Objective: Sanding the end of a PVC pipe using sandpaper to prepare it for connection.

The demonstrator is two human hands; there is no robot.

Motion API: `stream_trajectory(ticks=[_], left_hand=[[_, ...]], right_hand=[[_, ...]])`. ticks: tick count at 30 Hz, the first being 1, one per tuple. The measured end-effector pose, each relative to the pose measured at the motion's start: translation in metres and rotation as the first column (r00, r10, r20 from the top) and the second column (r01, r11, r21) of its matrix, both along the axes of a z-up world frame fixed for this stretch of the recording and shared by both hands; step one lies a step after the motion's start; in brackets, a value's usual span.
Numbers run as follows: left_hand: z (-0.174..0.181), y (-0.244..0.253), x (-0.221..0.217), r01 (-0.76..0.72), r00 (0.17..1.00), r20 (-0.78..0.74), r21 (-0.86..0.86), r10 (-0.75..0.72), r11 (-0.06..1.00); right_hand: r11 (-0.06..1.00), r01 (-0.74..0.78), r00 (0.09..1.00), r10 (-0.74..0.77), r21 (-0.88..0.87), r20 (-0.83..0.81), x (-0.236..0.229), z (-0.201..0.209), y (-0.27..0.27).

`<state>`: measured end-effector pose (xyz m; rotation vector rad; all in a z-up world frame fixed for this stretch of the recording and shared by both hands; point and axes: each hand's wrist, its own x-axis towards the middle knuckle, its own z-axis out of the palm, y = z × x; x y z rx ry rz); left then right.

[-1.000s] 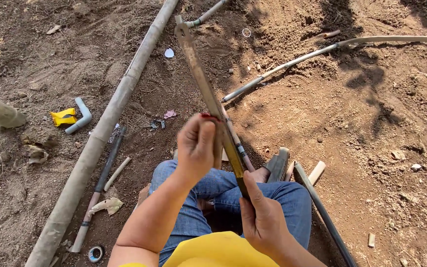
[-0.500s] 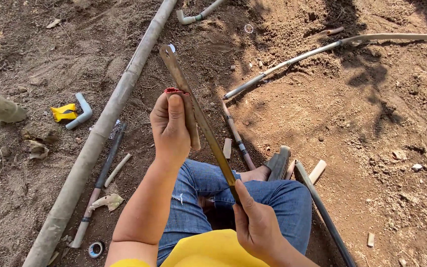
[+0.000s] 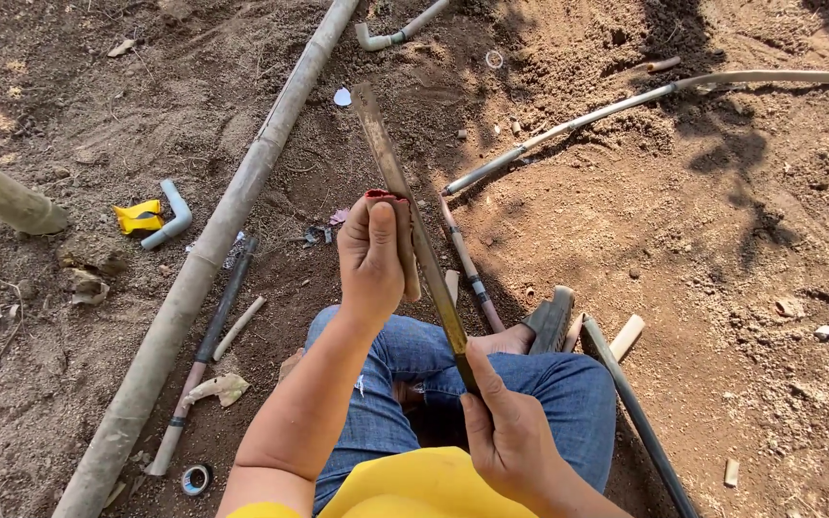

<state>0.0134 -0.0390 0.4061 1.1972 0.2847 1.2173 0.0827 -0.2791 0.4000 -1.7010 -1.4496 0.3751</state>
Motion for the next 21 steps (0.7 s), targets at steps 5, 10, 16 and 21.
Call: stream_trajectory(ticks=[5, 10, 16, 21], left_hand=[[0.005, -0.008, -0.006, 0.09, 0.989, 0.126, -0.083, -0.079, 0.993], [0.009, -0.011, -0.009, 0.048, 0.994, 0.099, -0.072, -0.041, 0.996], [0.007, -0.01, -0.005, -0.014, 0.997, 0.074, -0.017, 0.015, 1.0], [0.011, -0.011, -0.006, 0.069, 0.99, 0.13, -0.057, -0.061, 0.996]], right_hand=[[1.0, -0.025, 1.0, 0.025, 0.004, 0.008, -0.004, 0.006, 0.006], [1.0, -0.018, 1.0, 0.018, 0.017, -0.004, -0.006, 0.005, 0.007], [1.0, -0.015, 1.0, 0.015, 0.001, 0.006, -0.004, 0.007, 0.005], [1.0, -0.002, 1.0, 0.002, -0.003, 0.013, -0.004, 0.005, 0.006]])
